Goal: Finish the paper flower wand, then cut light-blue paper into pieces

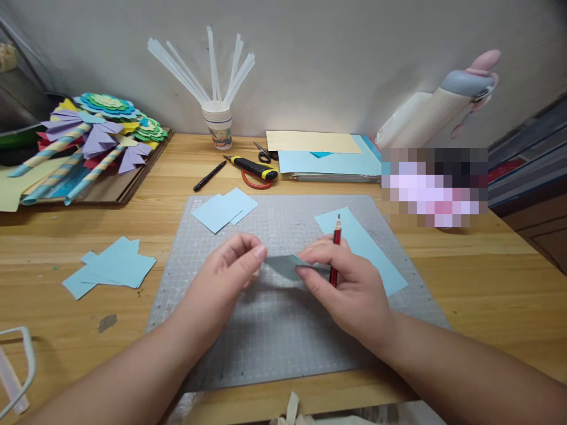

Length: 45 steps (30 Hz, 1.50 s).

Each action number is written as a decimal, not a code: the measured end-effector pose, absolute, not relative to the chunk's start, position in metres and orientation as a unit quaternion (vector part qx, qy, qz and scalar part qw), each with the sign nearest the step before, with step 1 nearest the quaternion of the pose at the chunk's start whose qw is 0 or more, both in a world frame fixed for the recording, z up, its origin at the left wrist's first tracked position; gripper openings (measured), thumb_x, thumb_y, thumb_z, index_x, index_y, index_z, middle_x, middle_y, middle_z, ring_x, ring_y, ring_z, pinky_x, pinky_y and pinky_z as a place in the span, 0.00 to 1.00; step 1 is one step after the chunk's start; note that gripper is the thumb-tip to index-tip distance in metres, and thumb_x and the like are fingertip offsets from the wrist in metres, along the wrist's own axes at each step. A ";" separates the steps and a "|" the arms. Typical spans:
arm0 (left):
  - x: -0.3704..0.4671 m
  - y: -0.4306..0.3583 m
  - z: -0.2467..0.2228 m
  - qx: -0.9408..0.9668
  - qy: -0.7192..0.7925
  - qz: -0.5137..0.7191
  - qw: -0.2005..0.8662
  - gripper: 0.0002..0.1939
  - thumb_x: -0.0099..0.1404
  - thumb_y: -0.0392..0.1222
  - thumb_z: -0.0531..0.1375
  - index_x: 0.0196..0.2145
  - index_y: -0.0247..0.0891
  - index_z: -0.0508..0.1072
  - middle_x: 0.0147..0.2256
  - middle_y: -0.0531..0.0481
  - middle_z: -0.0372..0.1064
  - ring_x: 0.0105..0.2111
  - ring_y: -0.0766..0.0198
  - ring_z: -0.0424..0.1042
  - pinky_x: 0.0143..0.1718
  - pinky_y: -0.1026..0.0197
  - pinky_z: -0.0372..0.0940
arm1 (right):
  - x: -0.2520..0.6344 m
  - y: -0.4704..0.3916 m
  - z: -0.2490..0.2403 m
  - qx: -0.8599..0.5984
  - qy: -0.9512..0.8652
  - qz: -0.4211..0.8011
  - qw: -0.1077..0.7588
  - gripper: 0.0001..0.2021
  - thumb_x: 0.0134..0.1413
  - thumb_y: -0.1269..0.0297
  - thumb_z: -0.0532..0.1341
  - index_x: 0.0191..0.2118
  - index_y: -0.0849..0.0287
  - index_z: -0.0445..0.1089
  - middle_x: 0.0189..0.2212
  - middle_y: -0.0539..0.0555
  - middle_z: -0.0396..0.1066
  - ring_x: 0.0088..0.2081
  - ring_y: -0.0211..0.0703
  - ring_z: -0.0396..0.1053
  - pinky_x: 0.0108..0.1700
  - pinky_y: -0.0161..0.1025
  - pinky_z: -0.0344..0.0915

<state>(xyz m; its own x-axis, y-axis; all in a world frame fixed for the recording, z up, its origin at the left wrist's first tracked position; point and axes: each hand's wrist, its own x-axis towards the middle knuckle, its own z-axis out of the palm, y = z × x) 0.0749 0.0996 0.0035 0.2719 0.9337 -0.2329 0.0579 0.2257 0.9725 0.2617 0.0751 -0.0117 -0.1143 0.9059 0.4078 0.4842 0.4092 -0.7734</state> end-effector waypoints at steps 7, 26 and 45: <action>0.074 0.100 0.009 0.681 0.475 0.296 0.473 0.05 0.61 0.43 0.56 0.29 0.41 0.69 0.31 0.54 0.67 0.35 0.64 0.65 0.37 0.61 0.59 | 0.257 0.078 -0.016 -0.494 -0.597 0.475 0.417 0.04 0.52 0.63 0.62 0.29 0.56 0.67 0.25 0.47 0.67 0.27 0.37 0.63 0.28 0.35 0.61; 0.076 0.091 0.009 0.851 0.378 0.261 0.255 0.06 0.58 0.32 0.53 0.25 0.40 0.62 0.24 0.57 0.64 0.29 0.67 0.64 0.38 0.57 0.53 | 0.256 0.067 -0.012 -0.426 -0.745 0.322 0.400 0.06 0.57 0.69 0.57 0.29 0.55 0.65 0.24 0.49 0.71 0.28 0.40 0.65 0.37 0.44 0.60; 0.064 0.104 0.009 0.812 0.400 0.319 0.282 0.13 0.61 0.39 0.60 0.45 0.43 0.68 0.41 0.51 0.70 0.41 0.62 0.68 0.43 0.60 0.63 | 0.266 0.084 -0.021 -0.502 -0.452 0.536 0.506 0.11 0.53 0.59 0.62 0.25 0.55 0.62 0.19 0.45 0.57 0.21 0.35 0.53 0.22 0.34 0.54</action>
<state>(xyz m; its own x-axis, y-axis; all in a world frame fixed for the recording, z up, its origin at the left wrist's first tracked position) 0.0636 0.1041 0.0089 0.4768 0.8291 0.2920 0.4700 -0.5212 0.7124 0.2658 0.0839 -0.0208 0.0166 0.9965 -0.0816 -0.0885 -0.0798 -0.9929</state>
